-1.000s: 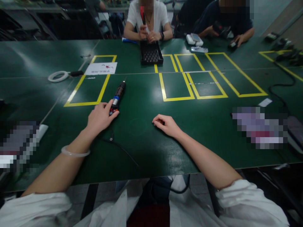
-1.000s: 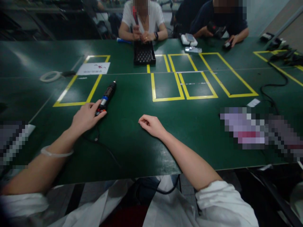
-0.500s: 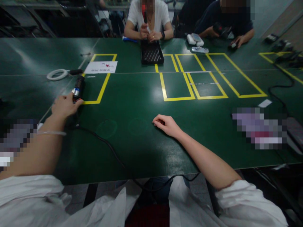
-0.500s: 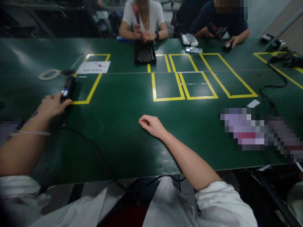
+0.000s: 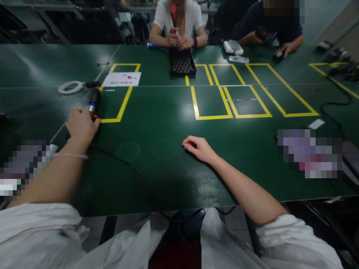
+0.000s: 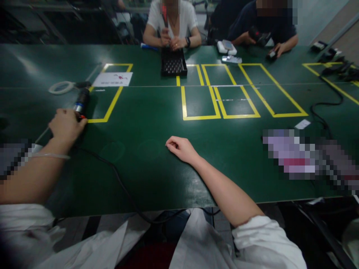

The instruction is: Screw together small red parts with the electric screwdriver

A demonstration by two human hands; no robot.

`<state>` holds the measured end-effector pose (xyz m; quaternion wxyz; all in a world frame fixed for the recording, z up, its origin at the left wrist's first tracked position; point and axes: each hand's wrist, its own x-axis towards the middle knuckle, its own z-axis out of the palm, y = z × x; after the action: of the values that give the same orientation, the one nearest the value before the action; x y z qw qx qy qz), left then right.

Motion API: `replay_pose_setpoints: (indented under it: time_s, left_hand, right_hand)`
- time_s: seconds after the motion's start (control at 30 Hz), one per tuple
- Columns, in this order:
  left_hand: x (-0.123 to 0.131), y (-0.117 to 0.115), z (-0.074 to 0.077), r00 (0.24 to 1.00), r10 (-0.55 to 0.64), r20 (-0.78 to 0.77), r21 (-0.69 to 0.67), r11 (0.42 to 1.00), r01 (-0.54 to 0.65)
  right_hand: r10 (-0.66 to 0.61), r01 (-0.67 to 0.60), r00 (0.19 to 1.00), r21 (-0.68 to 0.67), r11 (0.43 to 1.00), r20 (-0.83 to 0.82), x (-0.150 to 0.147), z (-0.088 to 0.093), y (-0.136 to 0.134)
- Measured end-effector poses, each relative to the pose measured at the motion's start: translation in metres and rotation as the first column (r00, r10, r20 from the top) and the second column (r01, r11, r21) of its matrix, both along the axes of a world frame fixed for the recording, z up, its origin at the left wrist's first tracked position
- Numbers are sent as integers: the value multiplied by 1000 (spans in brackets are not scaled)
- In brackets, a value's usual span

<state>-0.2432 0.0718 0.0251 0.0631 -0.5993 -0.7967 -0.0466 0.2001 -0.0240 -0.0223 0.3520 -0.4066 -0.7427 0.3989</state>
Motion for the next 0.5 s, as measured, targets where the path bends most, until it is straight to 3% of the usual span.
replay_pose_setpoints:
  time_s: [0.17, 0.23, 0.3, 0.37, 0.4, 0.43, 0.5]
  left_hand:
    - [-3, 5, 7, 990, 105, 97, 0, 994, -105]
    - [4, 6, 11, 984, 101, 147, 66, 992, -111]
    - [21, 5, 13, 982, 38, 185, 166, 984, -69]
    - [52, 1, 14, 953, -97, 286, 205, 978, 38]
    - [71, -3, 13, 908, -172, 382, 195, 975, 103]
    - [92, -8, 12, 803, -257, 537, 162, 966, 201]
    - [136, -24, 9, 531, -286, 798, 100, 931, 352]
  right_hand:
    - [0, 0, 1000, -2, 1000, 12, -1, 0, 0]
    - [-2, 2, 1000, -5, 1000, 11, -1, 1, 0]
    - [2, -2, 1000, -10, 1000, 12, -1, 2, 0]
    - [4, -4, 1000, -15, 1000, 11, -1, 3, 0]
    - [3, -3, 1000, -20, 1000, 9, -2, 3, 0]
    - [2, -1, 1000, -27, 1000, 5, -2, 2, 1]
    - [-3, 2, 1000, -54, 999, -13, -2, 1, 1]
